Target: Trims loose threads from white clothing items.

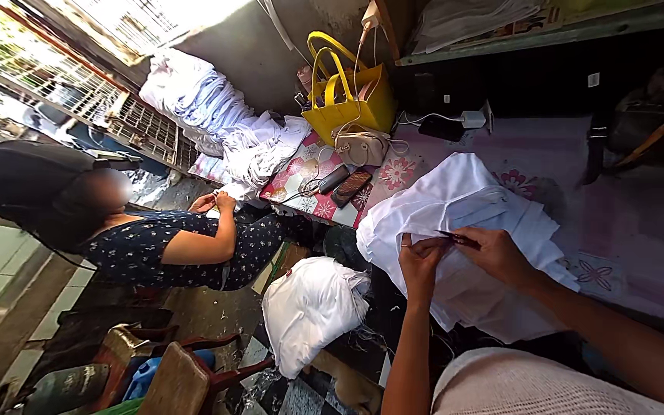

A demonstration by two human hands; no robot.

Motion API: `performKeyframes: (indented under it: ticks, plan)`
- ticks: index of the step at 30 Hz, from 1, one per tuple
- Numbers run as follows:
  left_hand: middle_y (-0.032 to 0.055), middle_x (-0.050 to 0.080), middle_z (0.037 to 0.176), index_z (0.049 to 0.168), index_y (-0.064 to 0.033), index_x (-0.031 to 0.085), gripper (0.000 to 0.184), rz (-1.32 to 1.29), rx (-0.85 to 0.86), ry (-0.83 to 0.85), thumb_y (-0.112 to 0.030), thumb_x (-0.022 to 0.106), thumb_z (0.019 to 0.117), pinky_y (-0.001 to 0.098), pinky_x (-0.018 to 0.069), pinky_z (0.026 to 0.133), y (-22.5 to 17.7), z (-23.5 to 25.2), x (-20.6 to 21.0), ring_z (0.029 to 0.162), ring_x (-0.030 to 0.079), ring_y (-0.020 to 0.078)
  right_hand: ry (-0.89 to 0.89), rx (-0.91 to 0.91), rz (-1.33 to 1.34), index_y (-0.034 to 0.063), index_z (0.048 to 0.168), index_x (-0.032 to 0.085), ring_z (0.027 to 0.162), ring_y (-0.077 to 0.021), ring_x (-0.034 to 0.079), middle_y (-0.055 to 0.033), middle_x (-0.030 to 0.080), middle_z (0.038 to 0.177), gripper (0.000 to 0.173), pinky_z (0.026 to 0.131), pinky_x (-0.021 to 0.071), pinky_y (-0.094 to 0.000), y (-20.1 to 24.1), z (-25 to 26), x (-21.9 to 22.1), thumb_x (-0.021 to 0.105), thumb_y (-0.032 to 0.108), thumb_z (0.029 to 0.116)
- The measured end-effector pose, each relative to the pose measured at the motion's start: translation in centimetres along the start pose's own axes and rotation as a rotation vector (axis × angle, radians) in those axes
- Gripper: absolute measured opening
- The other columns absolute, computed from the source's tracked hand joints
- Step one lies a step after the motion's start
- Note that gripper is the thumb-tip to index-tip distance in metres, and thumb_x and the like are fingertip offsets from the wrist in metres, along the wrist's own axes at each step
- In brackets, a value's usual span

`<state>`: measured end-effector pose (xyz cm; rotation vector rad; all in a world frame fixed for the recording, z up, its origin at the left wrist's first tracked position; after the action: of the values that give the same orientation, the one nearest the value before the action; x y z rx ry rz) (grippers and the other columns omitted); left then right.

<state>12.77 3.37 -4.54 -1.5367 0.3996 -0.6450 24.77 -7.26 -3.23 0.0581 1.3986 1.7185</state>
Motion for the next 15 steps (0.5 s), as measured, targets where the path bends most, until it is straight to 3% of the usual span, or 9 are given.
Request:
performKeyframes:
  ticks: [1,2,4,6,9,12,13,15]
  plan:
    - [0.0139,0.076,0.091,0.138,0.0165,0.034,0.068,-0.023,-0.013,0.000,0.017,0.071,0.0799,0.0337,0.0635,0.081,0.0,-0.1,0.0,0.082,0.076,0.0175,0.062,0.182,0.193,-0.0005,0.103,0.074,0.067,-0.0032,0.058,-0.0032,0.069,0.081,0.019,0.064,0.0481,-0.0204,0.0,0.2,-0.4,0.062,0.014,0.0975]
    - [0.0133,0.076,0.090,0.131,0.0137,0.039,0.060,-0.046,-0.037,-0.005,0.017,0.070,0.0803,0.0345,0.0639,0.080,0.0,-0.2,-0.1,0.080,0.076,0.0184,0.113,0.371,0.412,0.0002,0.102,0.071,0.060,0.0029,0.050,0.0029,0.063,0.076,0.015,0.057,0.0423,-0.0145,-0.1,0.4,-0.6,0.063,0.012,0.0987]
    - [0.0123,0.076,0.089,0.122,0.0110,0.044,0.048,-0.062,-0.076,-0.013,0.018,0.068,0.0817,0.0348,0.0643,0.079,-0.1,-0.5,-0.2,0.079,0.076,0.0189,0.188,0.662,0.789,0.0065,0.099,0.065,0.045,0.0034,0.037,0.0107,0.049,0.060,0.004,0.044,0.0334,-0.0142,-0.9,0.4,-0.5,0.061,0.008,0.0992]
    - [0.0120,0.075,0.091,0.120,0.0122,0.047,0.039,-0.058,-0.090,0.006,0.016,0.065,0.0855,0.0351,0.0643,0.081,-0.2,-0.8,-0.2,0.081,0.076,0.0188,0.222,0.748,0.912,0.0084,0.097,0.064,0.042,0.0026,0.035,0.0117,0.047,0.057,0.004,0.042,0.0318,-0.0146,-1.2,0.2,-0.3,0.061,0.006,0.0988]
    - [0.0121,0.074,0.096,0.114,0.0139,0.061,0.023,-0.031,-0.096,0.056,0.009,0.064,0.0918,0.0331,0.0629,0.085,-0.5,-1.1,0.4,0.086,0.074,0.0155,0.171,0.659,0.798,0.0052,0.099,0.071,0.044,0.0037,0.038,0.0099,0.059,0.065,0.006,0.043,0.0332,-0.0140,-0.8,-0.2,-0.1,0.065,0.004,0.0954]
    - [0.0116,0.076,0.090,0.104,0.0129,0.067,0.015,0.062,0.012,0.034,0.010,0.068,0.0888,0.0302,0.0635,0.080,-0.2,-1.0,1.2,0.080,0.075,0.0124,0.100,0.472,0.499,0.0032,0.105,0.073,0.054,0.0051,0.046,0.0067,0.064,0.075,0.013,0.051,0.0387,-0.0131,0.1,-0.4,-0.2,0.064,0.011,0.0985]
    - [0.0119,0.075,0.090,0.103,0.0132,0.068,0.016,0.109,0.080,0.020,0.011,0.068,0.0874,0.0280,0.0631,0.079,-0.2,-0.8,1.4,0.079,0.074,0.0107,0.064,0.350,0.301,0.0026,0.108,0.073,0.063,0.0019,0.053,0.0016,0.068,0.081,0.020,0.059,0.0448,-0.0164,0.5,-0.6,-0.3,0.064,0.018,0.0995]
    - [0.0143,0.076,0.091,0.101,0.0138,0.071,0.016,0.247,0.227,-0.008,0.011,0.069,0.0852,0.0236,0.0606,0.080,-0.3,-0.8,1.7,0.082,0.073,0.0082,-0.076,0.116,-0.052,-0.0009,0.109,0.074,0.067,-0.0193,0.066,-0.0121,0.073,0.083,0.032,0.062,0.0535,-0.0387,1.5,-1.0,-0.1,0.065,0.027,0.0967]
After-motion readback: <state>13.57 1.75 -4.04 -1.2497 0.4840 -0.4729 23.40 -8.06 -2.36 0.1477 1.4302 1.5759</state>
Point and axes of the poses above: each hand's wrist, its own z-axis towards the middle knuckle, its own x-axis out of the palm, y = z × x, the point moved 3 cm from there along z, towards the middle knuckle
